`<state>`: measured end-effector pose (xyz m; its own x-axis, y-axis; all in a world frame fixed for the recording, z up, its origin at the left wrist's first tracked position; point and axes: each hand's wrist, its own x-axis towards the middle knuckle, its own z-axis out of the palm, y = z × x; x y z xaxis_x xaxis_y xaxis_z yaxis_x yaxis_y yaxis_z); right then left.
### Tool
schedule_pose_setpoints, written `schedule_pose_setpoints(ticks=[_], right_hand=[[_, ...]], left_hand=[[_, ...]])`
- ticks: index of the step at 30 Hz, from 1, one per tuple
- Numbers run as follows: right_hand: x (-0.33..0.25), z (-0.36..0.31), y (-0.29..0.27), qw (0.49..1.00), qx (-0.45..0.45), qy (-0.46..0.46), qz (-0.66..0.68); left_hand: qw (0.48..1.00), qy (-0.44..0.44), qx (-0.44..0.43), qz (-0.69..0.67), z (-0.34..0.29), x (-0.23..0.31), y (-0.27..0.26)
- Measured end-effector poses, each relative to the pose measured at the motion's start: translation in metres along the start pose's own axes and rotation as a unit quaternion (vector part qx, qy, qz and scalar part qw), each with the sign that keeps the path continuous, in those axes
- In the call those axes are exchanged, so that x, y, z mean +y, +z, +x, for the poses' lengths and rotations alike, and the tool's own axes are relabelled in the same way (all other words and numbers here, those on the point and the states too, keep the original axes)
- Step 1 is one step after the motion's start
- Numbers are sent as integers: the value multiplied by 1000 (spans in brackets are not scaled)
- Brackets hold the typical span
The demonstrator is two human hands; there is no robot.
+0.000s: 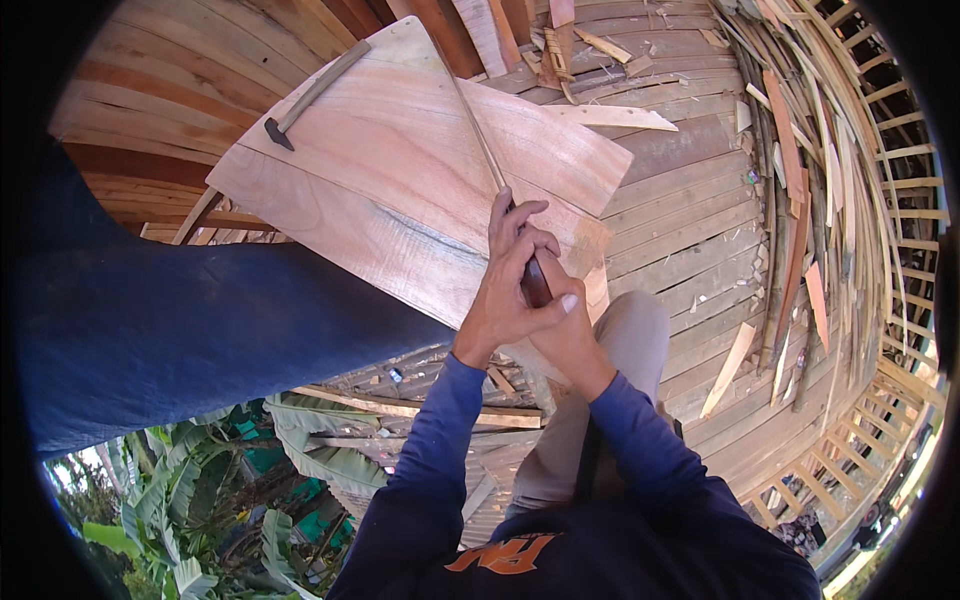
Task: The person uses a hand saw to cut through a wooden plank while holding it in place with one hand on an outdoor deck.
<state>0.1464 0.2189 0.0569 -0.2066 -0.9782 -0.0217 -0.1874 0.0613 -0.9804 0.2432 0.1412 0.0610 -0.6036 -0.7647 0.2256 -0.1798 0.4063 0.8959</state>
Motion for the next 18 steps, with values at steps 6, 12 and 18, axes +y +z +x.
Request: schedule_pose_setpoints(ticks=[6,12,18], right_hand=[[-21,83,21,999,11,-33,10],[-6,-9,-9,999,20,-32,31],[-13,23,-13,996,-5,84,31]], left_hand=[[999,-6,16,-47,58,-26,-48],[999,-24,-19,32,-4,15,7],[999,-32,14,-16,21,1,3]])
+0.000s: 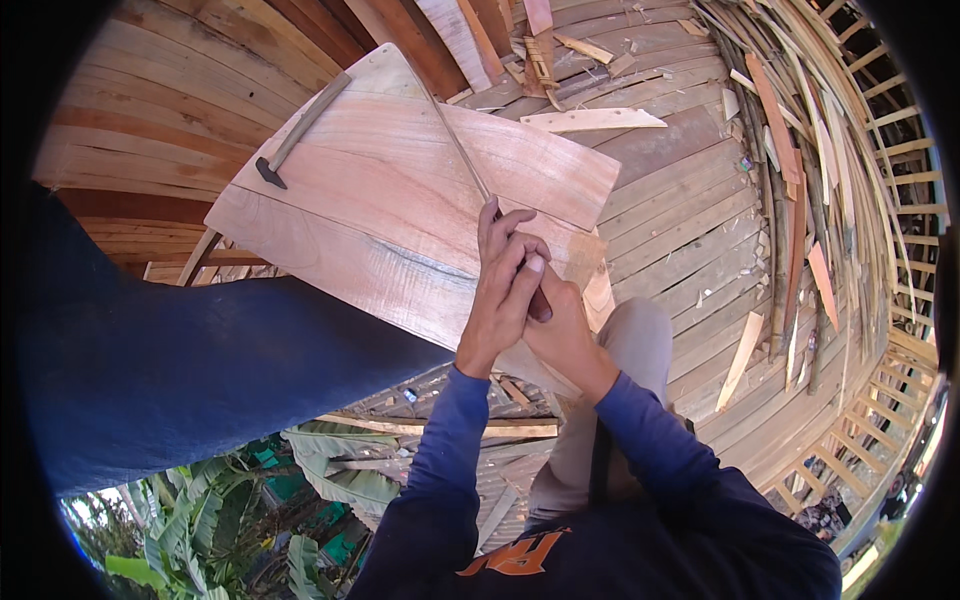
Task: The person uses a hand saw to cut through a wooden plank while holding it in place with one hand on an outdoor deck.
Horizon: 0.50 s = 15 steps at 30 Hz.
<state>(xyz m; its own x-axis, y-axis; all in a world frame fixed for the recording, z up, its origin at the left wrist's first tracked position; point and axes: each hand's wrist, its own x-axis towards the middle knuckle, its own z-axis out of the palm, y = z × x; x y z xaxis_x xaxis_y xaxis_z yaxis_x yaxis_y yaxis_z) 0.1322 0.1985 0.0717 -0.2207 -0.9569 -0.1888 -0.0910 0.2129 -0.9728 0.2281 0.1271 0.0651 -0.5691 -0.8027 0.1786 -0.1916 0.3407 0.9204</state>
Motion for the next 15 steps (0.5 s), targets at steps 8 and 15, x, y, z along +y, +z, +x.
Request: schedule_pose_setpoints(ticks=[8,15], right_hand=[[-12,84,36,988,46,-150,-3],[11,-9,2,993,40,-102,-49]], left_hand=[[997,32,49,-55,71,-51,-45],[999,11,32,-23,-10,-4,11]])
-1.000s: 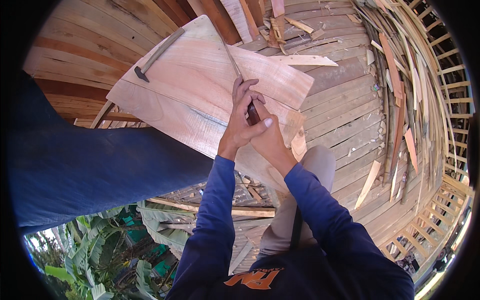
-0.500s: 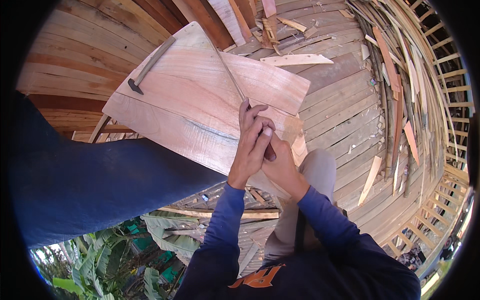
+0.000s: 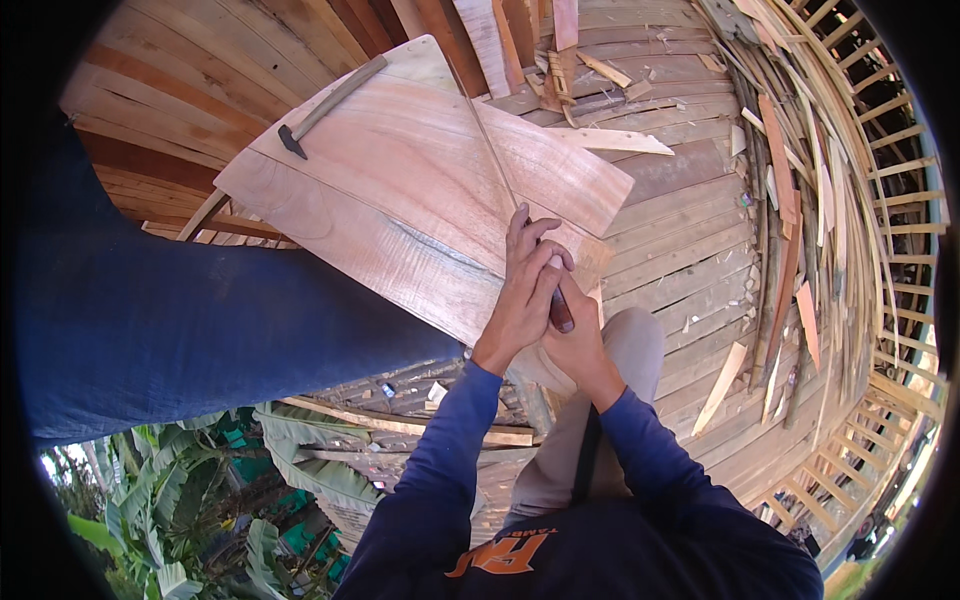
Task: The person uses a hand saw to cut through a wooden plank while holding it in place with one hand on an outdoor deck.
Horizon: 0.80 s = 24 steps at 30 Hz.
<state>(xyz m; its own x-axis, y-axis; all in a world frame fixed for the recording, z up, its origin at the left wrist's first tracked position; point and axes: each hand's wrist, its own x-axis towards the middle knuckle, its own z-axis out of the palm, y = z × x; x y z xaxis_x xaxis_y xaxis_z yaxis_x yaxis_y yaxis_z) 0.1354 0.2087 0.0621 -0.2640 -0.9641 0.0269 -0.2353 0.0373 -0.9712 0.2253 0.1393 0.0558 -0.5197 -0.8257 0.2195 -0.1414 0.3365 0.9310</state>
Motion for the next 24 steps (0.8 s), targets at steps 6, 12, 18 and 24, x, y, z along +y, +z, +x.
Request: schedule_pose_setpoints(ticks=[6,12,18,24], right_hand=[[8,25,1,999,3,-15,44],[-31,63,32,998,-52,14,-21],[-21,42,27,999,-38,34,14],[-16,-11,4,996,-43,57,48]], left_hand=[[1000,7,16,15,30,-6,-6],[997,-54,40,-49,66,-19,-58],[984,-122,75,-106,52,-9,-36],[974,-163,81,-137,9,11,-6]])
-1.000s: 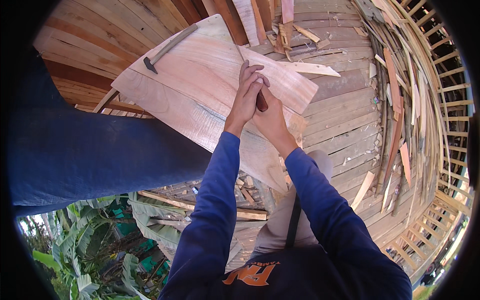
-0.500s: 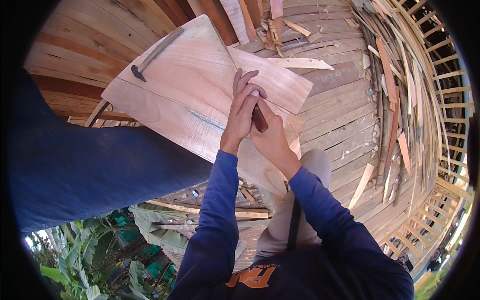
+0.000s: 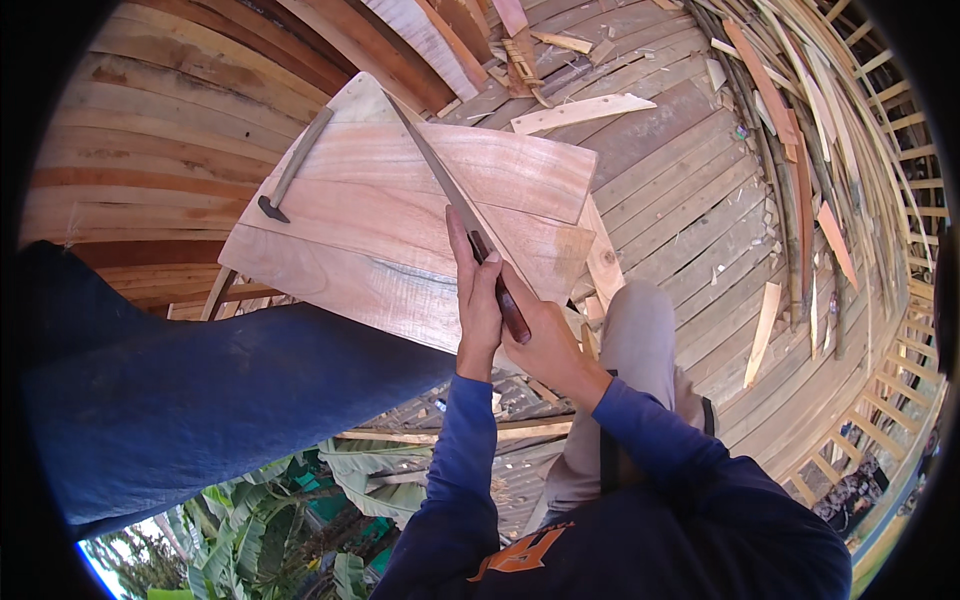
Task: The person uses a hand saw to cut through a wooden plank while holding it in place with one hand on an outdoor deck.
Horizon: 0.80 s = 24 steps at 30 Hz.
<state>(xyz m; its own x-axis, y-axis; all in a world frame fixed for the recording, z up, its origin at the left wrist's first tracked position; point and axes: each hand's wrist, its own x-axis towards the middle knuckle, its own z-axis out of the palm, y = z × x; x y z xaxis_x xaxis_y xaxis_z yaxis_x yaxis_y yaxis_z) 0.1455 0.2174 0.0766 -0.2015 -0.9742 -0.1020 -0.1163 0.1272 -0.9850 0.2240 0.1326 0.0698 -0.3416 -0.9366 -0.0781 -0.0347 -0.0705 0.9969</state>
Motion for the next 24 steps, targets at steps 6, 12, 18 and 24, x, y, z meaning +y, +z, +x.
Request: schedule_pose_setpoints(ticks=[6,12,18,24], right_hand=[[2,-41,-11,1000,-6,15,-9],[4,-32,-10,1000,20,-21,-7],[-7,53,1,999,31,-33,7],[-8,-34,-18,999,-22,20,-44]], left_hand=[[999,-28,-25,-32,-37,2,14],[999,-18,-15,-49,-26,-1,14],[999,-29,31,-12,54,8,-11],[830,8,178,528,79,-80,-142]])
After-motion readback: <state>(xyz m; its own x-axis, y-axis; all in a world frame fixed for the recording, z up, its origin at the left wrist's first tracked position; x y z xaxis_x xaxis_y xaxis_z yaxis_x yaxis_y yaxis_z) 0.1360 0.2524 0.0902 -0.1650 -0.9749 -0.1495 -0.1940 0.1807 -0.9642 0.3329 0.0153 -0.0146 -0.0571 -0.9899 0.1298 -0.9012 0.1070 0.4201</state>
